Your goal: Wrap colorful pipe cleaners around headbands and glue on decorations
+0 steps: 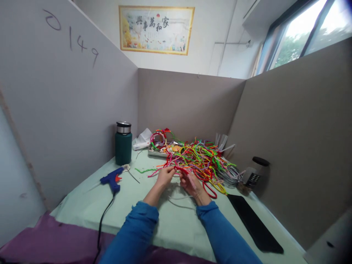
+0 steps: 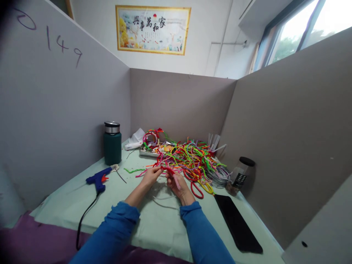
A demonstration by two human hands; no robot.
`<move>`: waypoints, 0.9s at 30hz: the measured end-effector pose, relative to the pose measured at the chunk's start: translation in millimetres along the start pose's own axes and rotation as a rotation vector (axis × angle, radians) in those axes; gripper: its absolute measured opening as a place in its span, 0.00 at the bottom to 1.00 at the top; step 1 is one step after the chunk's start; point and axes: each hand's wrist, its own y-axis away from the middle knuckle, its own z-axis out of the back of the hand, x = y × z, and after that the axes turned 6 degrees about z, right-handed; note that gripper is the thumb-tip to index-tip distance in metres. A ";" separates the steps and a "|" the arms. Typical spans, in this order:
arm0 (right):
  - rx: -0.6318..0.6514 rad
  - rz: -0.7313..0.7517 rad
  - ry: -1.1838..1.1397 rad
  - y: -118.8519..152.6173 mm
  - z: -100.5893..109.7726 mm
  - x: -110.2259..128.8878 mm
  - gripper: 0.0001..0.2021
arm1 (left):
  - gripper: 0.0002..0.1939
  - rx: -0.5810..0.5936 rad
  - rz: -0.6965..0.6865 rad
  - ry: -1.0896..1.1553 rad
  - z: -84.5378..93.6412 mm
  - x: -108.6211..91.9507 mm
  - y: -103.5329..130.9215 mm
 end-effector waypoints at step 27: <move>0.055 -0.030 -0.100 0.9 -0.2 5.2 0.10 | 0.04 -0.107 -0.050 -0.037 -0.3 -3.3 1.7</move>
